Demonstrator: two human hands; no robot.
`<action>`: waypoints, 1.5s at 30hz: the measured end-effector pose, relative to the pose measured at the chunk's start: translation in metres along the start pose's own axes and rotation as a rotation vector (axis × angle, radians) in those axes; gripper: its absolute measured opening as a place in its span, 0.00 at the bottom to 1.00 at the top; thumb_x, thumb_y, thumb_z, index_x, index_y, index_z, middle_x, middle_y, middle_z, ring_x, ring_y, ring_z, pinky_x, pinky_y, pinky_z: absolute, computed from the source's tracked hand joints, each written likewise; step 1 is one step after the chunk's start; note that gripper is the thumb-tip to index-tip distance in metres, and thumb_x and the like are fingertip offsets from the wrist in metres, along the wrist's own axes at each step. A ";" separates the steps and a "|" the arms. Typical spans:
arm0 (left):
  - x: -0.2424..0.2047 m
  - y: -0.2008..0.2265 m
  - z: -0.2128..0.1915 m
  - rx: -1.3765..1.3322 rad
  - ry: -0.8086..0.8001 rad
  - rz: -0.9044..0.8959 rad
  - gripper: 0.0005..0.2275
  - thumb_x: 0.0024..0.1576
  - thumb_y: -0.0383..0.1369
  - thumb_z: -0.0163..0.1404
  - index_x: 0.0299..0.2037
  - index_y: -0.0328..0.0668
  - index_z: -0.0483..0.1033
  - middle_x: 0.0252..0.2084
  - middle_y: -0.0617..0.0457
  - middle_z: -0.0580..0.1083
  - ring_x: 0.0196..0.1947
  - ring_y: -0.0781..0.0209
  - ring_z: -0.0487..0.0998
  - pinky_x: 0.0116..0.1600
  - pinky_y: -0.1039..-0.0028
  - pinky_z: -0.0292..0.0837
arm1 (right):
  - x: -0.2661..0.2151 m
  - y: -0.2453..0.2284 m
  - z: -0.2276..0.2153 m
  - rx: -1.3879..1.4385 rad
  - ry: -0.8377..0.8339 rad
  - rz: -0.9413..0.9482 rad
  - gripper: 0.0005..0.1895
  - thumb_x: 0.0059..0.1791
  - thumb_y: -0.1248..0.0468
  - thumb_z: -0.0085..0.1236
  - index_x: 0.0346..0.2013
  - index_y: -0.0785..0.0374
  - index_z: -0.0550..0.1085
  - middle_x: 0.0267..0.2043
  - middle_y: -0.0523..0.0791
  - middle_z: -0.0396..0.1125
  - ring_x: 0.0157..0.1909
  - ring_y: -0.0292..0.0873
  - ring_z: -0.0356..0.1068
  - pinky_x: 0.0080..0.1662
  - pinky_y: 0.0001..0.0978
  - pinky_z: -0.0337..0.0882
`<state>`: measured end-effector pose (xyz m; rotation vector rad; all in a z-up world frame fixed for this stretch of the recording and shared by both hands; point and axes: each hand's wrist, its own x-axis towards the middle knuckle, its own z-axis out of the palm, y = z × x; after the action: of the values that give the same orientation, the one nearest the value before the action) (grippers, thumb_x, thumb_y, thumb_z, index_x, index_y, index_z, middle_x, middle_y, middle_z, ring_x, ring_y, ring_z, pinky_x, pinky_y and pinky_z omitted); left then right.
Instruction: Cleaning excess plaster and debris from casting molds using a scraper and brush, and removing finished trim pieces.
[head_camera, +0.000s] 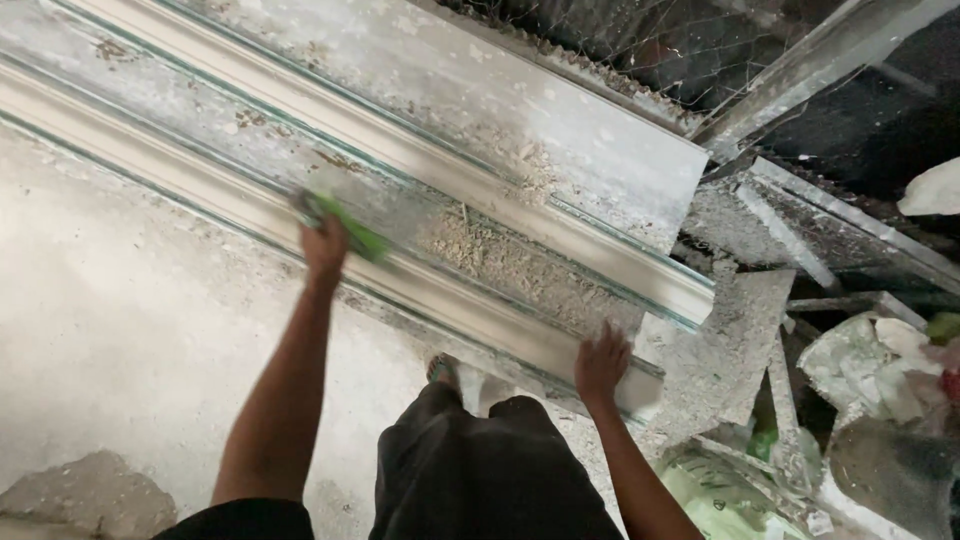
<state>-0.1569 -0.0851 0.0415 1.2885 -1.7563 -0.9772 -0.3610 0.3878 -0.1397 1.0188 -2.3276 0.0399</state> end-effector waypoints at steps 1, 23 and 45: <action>-0.051 0.005 0.024 -0.023 -0.108 -0.020 0.27 0.64 0.41 0.43 0.73 0.52 0.51 0.62 0.26 0.68 0.60 0.23 0.69 0.64 0.35 0.62 | -0.004 -0.001 -0.001 -0.041 0.010 0.026 0.06 0.52 0.63 0.55 0.43 0.58 0.74 0.65 0.53 0.68 0.67 0.63 0.67 0.64 0.60 0.64; -0.084 0.014 0.101 -0.334 -0.261 0.211 0.34 0.62 0.58 0.35 0.70 0.39 0.62 0.55 0.32 0.75 0.57 0.32 0.75 0.61 0.45 0.69 | 0.064 -0.027 -0.053 0.481 -0.535 0.620 0.31 0.60 0.42 0.29 0.76 0.48 0.52 0.79 0.54 0.41 0.81 0.63 0.34 0.74 0.58 0.35; -0.114 0.066 0.154 -0.844 -0.345 0.277 0.27 0.65 0.32 0.44 0.74 0.42 0.51 0.59 0.40 0.75 0.56 0.55 0.78 0.56 0.62 0.77 | 0.090 -0.037 -0.056 0.361 -0.421 0.522 0.35 0.54 0.51 0.39 0.73 0.65 0.55 0.75 0.60 0.49 0.77 0.64 0.47 0.73 0.58 0.46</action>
<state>-0.2944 0.0619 0.0193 0.3485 -1.4253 -1.5946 -0.3550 0.3160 -0.0530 0.5818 -2.9959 0.5101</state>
